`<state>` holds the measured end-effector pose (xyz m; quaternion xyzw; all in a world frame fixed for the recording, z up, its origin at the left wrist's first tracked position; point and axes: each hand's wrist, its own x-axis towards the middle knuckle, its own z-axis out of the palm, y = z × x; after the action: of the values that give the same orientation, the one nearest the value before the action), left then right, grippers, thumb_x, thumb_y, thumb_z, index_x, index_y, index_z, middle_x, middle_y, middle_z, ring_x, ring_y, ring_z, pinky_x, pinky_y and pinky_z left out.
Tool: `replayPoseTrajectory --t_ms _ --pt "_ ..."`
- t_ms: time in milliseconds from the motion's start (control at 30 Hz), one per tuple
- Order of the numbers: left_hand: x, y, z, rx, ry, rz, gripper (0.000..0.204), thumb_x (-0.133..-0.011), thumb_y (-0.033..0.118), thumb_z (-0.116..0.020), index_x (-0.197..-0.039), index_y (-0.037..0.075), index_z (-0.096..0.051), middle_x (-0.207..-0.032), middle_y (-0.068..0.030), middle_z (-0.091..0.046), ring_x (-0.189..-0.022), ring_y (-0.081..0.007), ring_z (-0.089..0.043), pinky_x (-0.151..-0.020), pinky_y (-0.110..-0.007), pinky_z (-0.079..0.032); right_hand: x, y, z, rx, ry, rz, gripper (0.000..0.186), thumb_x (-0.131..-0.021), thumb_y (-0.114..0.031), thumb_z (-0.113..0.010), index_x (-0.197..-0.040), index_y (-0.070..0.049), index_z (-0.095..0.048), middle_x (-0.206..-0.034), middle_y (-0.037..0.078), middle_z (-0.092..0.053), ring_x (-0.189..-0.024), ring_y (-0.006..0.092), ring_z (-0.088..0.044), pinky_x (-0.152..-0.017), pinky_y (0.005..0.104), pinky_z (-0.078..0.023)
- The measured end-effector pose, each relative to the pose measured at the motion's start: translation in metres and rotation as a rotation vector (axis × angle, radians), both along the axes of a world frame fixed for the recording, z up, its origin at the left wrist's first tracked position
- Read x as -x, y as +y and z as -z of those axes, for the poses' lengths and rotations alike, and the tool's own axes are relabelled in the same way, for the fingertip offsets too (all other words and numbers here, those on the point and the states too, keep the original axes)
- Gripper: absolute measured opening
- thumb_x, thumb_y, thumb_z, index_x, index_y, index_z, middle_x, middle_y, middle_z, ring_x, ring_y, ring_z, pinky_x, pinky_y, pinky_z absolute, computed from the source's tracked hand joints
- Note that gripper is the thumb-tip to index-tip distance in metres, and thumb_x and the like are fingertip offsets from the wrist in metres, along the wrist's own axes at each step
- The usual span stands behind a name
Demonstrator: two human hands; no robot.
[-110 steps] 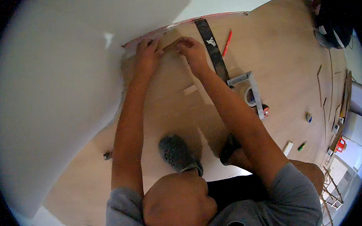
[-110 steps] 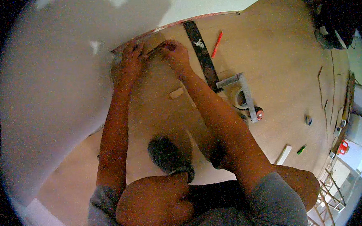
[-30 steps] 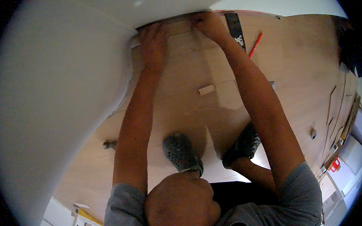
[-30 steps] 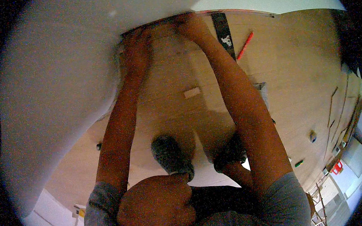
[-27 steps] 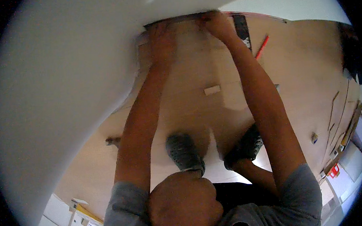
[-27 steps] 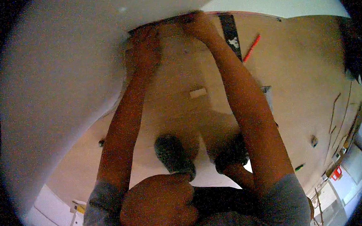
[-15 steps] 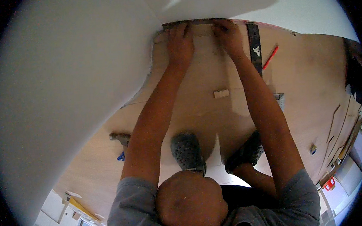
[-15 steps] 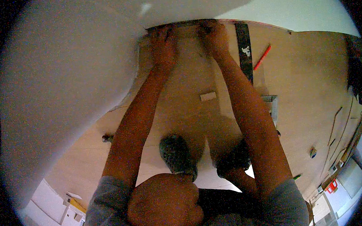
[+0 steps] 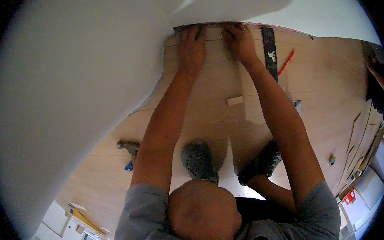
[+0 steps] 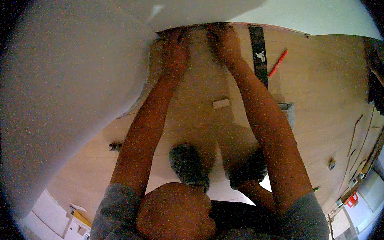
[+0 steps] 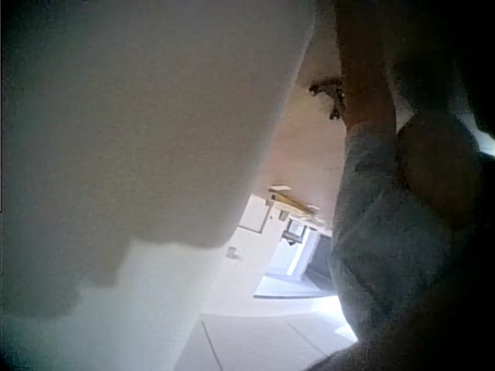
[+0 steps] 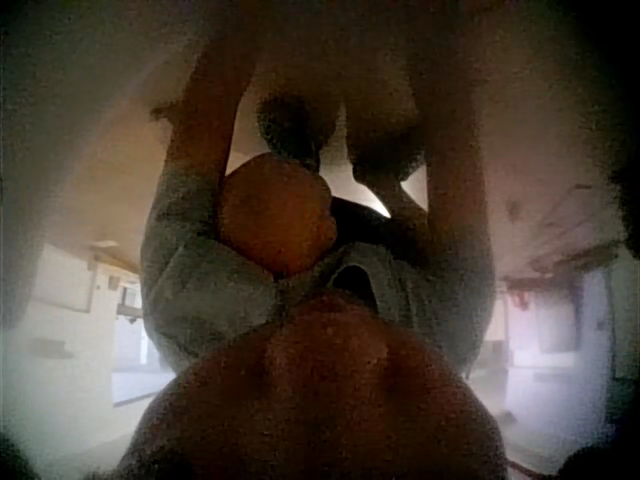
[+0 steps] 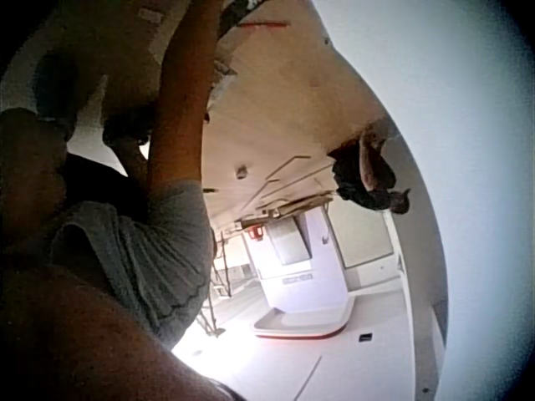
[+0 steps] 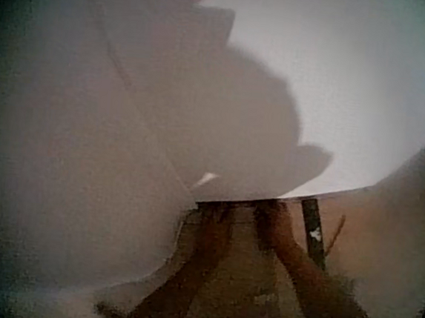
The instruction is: The person marks a wood piece with a pencil, cuts it on a table saw, and fits it into a gap in the flooring using a hammer and a pry bar.
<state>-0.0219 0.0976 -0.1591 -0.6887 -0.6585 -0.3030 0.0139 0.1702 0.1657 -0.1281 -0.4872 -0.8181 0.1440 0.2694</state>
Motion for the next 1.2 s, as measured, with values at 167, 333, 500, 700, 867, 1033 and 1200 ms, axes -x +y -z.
replayPoseTrajectory --t_ms 167,333,500,700,867,1033,1200 --pt "-0.006 -0.003 -0.009 0.134 -0.041 -0.047 0.042 -0.090 0.010 -0.061 -0.131 0.010 -0.069 -0.139 -0.0118 -0.059 -0.126 -0.0368 -0.055 -0.112 -0.050 -0.045 -0.002 0.000 -0.002 -0.017 -0.006 -0.044 0.026 -0.094 -0.023 -0.069 -0.115 -0.009 -0.076 -0.117 0.018 -0.069 -0.111 0.0402 -0.062 -0.101 0.0484 -0.048" --pt "0.003 0.003 -0.002 0.042 0.126 0.016 0.044 -0.089 0.010 -0.062 -0.132 0.009 -0.067 -0.140 -0.0126 -0.058 -0.127 -0.0389 -0.055 -0.112 -0.052 -0.044 0.003 -0.002 -0.008 -0.035 -0.172 -0.036 0.028 -0.091 -0.017 -0.068 -0.118 -0.009 -0.074 -0.121 0.018 -0.068 -0.114 0.0390 -0.062 -0.103 0.0489 -0.048" --pt "0.002 0.000 -0.001 -0.030 -0.006 -0.013 0.042 -0.088 0.014 -0.066 -0.128 0.005 -0.065 -0.139 -0.0134 -0.058 -0.125 -0.0405 -0.055 -0.112 -0.054 -0.043 0.018 -0.017 0.000 -0.198 -0.262 -0.117 0.042 -0.086 -0.009 -0.065 -0.127 -0.008 -0.068 -0.130 0.017 -0.065 -0.121 0.0378 -0.060 -0.107 0.0477 -0.048" --pt "0.006 -0.004 -0.010 -0.002 -0.020 -0.057 0.038 -0.090 0.018 -0.068 -0.126 0.006 -0.064 -0.141 -0.0145 -0.057 -0.129 -0.0426 -0.052 -0.112 -0.055 -0.041 0.048 -0.028 -0.007 -0.166 -0.086 -0.129 0.045 -0.083 -0.006 -0.062 -0.128 -0.005 -0.066 -0.132 0.017 -0.064 -0.124 0.0380 -0.059 -0.108 0.0468 -0.048" --pt "-0.002 0.002 0.002 0.107 -0.005 -0.075 0.035 -0.092 0.019 -0.067 -0.125 0.008 -0.065 -0.138 -0.0142 -0.059 -0.129 -0.0421 -0.052 -0.112 -0.054 -0.041 0.047 -0.023 0.000 -0.107 -0.096 -0.094 0.047 -0.083 -0.005 -0.062 -0.130 -0.004 -0.065 -0.135 0.018 -0.063 -0.128 0.0398 -0.057 -0.110 0.0477 -0.047" --pt "0.011 -0.002 0.003 0.160 -0.046 -0.092 0.036 -0.092 0.017 -0.067 -0.127 0.011 -0.067 -0.134 -0.0127 -0.062 -0.129 -0.0401 -0.054 -0.110 -0.056 -0.043 0.056 -0.035 -0.002 -0.104 -0.158 -0.108 0.048 -0.086 -0.011 -0.062 -0.134 -0.004 -0.064 -0.142 0.019 -0.059 -0.134 0.0408 -0.051 -0.116 0.0502 -0.042" --pt "0.006 0.027 -0.064 0.664 -0.215 -0.122 0.038 -0.091 0.017 -0.067 -0.128 0.008 -0.067 -0.133 -0.0125 -0.062 -0.125 -0.0396 -0.057 -0.108 -0.057 -0.044 0.053 -0.038 -0.003 -0.007 -0.233 -0.055 0.050 -0.088 -0.013 -0.061 -0.136 -0.001 -0.062 -0.142 0.021 -0.057 -0.137 0.0427 -0.048 -0.119 0.0512 -0.037"
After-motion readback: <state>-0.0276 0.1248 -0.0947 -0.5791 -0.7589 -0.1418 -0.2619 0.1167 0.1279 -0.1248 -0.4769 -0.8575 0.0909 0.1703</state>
